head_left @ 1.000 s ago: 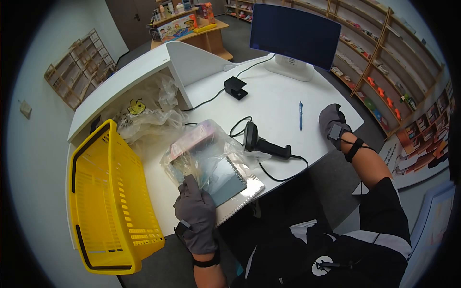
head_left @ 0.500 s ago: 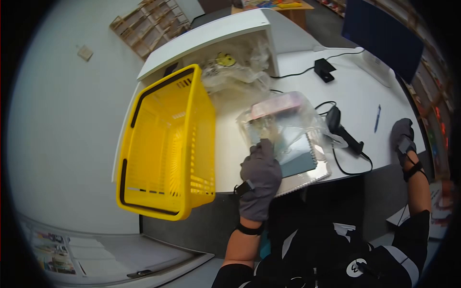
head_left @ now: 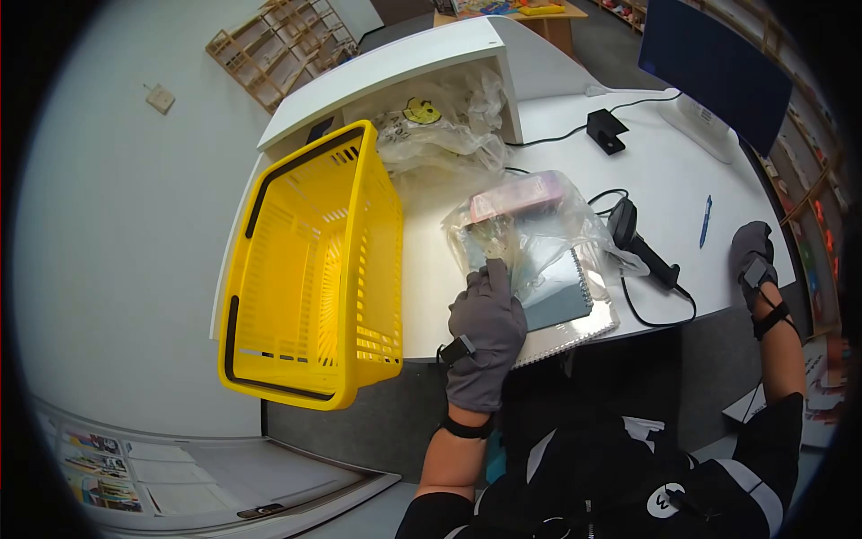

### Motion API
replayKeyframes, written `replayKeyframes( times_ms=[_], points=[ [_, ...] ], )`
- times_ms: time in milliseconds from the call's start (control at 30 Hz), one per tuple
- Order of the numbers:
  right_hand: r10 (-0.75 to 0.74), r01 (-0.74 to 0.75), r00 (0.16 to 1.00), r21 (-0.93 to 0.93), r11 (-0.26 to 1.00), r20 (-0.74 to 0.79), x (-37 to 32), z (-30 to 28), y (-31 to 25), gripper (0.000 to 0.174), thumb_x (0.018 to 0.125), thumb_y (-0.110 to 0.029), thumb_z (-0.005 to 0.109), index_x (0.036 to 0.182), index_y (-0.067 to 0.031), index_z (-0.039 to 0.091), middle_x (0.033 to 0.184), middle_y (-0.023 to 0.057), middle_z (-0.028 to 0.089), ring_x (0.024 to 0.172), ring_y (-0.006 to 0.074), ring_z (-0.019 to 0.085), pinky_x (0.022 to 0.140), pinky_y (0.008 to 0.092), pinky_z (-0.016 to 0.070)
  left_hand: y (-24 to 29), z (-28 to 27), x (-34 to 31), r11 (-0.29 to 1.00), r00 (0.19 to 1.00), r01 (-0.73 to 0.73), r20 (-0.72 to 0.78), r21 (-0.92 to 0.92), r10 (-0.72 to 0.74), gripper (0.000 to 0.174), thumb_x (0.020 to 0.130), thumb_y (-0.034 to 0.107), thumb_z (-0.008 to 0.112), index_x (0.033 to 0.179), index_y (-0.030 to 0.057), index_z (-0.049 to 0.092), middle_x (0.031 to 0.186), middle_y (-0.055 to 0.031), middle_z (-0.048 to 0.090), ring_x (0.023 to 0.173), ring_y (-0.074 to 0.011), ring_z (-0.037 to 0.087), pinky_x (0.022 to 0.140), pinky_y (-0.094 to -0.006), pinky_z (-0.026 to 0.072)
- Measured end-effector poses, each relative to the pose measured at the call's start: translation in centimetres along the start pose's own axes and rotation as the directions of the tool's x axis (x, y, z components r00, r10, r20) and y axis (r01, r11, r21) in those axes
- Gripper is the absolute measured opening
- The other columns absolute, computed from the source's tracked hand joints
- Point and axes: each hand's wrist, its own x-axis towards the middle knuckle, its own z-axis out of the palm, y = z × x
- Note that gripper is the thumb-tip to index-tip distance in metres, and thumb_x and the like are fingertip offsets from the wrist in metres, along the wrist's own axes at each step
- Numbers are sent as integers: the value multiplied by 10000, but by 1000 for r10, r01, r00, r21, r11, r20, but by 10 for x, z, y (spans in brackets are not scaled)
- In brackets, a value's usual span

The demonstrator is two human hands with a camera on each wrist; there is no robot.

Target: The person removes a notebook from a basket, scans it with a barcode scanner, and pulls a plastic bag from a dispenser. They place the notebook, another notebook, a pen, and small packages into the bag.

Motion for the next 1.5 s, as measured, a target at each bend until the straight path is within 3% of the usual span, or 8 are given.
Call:
replayKeyframes(
  times_ms=[467, 733, 867, 933, 1133, 1267, 1333, 1500],
  points=[
    [-3, -9, 992, -91, 996, -130, -19, -22, 10, 248, 1046, -348, 710, 1186, -233, 879, 1142, 37, 832, 1108, 259, 783, 875, 526, 537, 1, -6, -1, 1000, 1000, 10, 7, 17, -10, 433, 993, 110, 706, 1404, -12, 648, 1079, -299, 793, 940, -484, 801, 810, -556, 663],
    [130, -146, 989, 410, 900, 67, -28, -66, 49, 158, 905, -329, 855, 1001, -204, 866, 951, 63, 830, 953, 284, 821, 798, 472, 570, 4, -3, 0, 1000, 1000, 3, 2, 0, -3, 393, 1012, 121, 691, 1387, 10, 652, 1069, -291, 788, 894, -480, 798, 777, -557, 656],
    [236, -10, 941, 679, 734, -242, -94, -159, 104, 131, 897, -263, 850, 892, -132, 840, 887, 139, 807, 867, 344, 800, 777, 484, 592, 3, -2, 1, 1000, 1000, -15, -23, 13, 15, 373, 1024, 127, 678, 1380, 18, 648, 1059, -289, 783, 856, -481, 794, 747, -558, 650],
    [261, 273, 843, 792, 546, -471, -137, -235, 133, 184, 911, -268, 848, 910, -85, 832, 882, 159, 791, 850, 400, 772, 799, 511, 599, 2, 1, 0, 999, 999, -15, -30, 35, 16, 357, 1032, 134, 670, 1369, 20, 646, 1045, -289, 778, 832, -483, 789, 729, -560, 645],
    [18, 766, 637, 636, 86, -770, -190, -352, 131, 221, 913, -317, 884, 987, -110, 862, 797, 128, 776, 805, 363, 792, 770, 494, 621, 7, -5, 3, 1000, 999, 24, 23, -17, -24, 347, 1040, 151, 656, 1364, 29, 642, 1022, -283, 776, 800, -487, 782, 708, -563, 636],
    [-210, 819, 567, 573, 34, -797, -208, -401, 102, 244, 945, -330, 835, 964, -88, 855, 778, 151, 765, 825, 383, 801, 775, 504, 625, 9, -8, 2, 999, 998, 43, 38, -23, -43, 345, 1047, 172, 651, 1363, 36, 645, 1015, -280, 775, 798, -485, 782, 708, -567, 633],
    [-409, 833, 546, 526, 171, -731, -209, -417, 78, 287, 955, -318, 782, 1028, -47, 844, 815, 168, 777, 832, 417, 802, 811, 529, 618, 8, -10, 2, 997, 997, 59, 44, -41, -57, 337, 1052, 191, 649, 1354, 41, 651, 1012, -276, 774, 800, -483, 782, 709, -570, 630],
    [-59, 806, 575, 553, 209, -816, -185, -447, 3, 282, 959, -258, 740, 1091, -21, 819, 903, 186, 795, 864, 430, 800, 839, 562, 596, 0, -8, 1, 998, 997, 41, 61, -46, -38, 493, 1055, 218, 650, 1491, -6, 604, 1076, -284, 792, 834, -477, 791, 742, -564, 641]
  ],
)
